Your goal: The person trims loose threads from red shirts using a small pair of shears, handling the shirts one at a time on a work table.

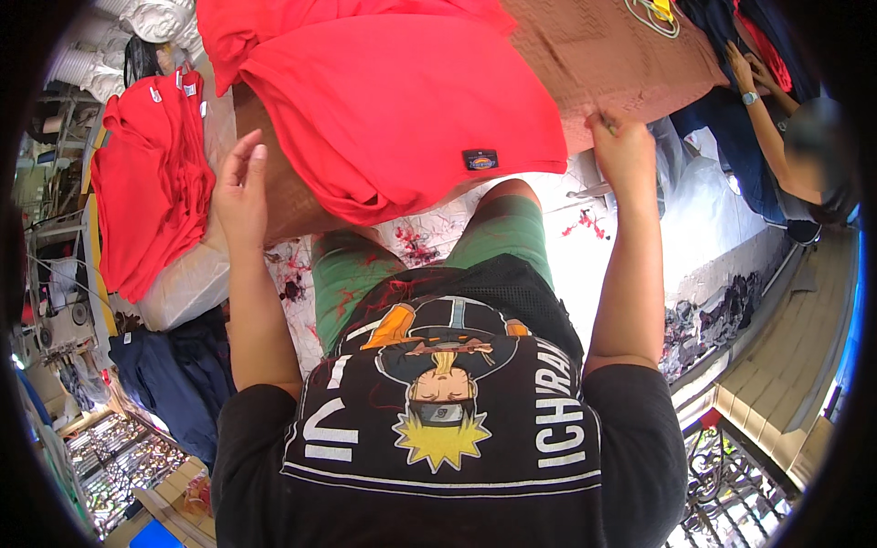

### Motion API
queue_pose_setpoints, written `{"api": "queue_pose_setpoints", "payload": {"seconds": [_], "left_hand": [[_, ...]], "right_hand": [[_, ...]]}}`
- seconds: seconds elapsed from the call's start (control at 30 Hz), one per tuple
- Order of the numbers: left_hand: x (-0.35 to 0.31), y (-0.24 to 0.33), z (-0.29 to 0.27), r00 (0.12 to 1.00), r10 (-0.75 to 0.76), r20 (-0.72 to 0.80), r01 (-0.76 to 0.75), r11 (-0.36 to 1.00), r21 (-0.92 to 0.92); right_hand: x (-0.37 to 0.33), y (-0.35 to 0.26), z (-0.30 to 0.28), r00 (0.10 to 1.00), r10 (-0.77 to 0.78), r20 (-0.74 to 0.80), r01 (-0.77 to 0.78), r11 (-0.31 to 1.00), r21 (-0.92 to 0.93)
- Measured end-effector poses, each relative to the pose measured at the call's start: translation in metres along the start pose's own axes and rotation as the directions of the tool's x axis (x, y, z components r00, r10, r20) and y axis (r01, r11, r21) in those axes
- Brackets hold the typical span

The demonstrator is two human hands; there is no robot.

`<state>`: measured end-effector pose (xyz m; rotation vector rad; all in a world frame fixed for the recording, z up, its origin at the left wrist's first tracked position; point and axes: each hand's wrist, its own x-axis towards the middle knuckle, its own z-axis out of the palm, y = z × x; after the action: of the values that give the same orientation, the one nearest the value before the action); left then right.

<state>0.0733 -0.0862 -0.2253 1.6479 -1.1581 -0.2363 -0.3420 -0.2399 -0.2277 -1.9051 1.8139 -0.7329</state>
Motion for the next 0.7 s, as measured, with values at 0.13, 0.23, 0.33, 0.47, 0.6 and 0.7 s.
{"api": "queue_pose_setpoints", "payload": {"seconds": [0.13, 0.23, 0.33, 0.47, 0.6, 0.7], "left_hand": [[-0.011, 0.001, 0.011, 0.988, 0.141, 0.067, -0.147, 0.984, 0.098], [-0.005, -0.007, 0.009, 0.973, 0.227, 0.045, -0.232, 0.95, 0.211], [0.026, -0.007, 0.011, 0.914, 0.404, 0.037, -0.386, 0.836, 0.39], [0.073, -0.011, 0.032, 0.87, 0.485, 0.089, -0.447, 0.701, 0.555], [0.081, -0.005, 0.039, 0.961, 0.25, 0.119, -0.277, 0.854, 0.441], [0.075, 0.009, 0.019, 0.951, 0.271, 0.15, -0.309, 0.871, 0.382]], "right_hand": [[-0.016, 0.033, 0.023, 0.993, 0.06, 0.105, -0.061, 0.998, 0.006], [-0.03, 0.033, 0.042, 0.973, 0.044, 0.228, -0.102, 0.963, 0.249], [-0.038, 0.008, 0.028, 0.945, 0.037, 0.326, -0.151, 0.932, 0.33], [-0.063, -0.038, -0.027, 0.945, -0.068, 0.319, -0.173, 0.725, 0.666], [-0.082, -0.043, -0.091, 0.983, -0.182, 0.011, 0.072, 0.443, 0.894], [-0.084, -0.023, -0.12, 0.928, -0.357, -0.107, 0.207, 0.255, 0.945]]}}
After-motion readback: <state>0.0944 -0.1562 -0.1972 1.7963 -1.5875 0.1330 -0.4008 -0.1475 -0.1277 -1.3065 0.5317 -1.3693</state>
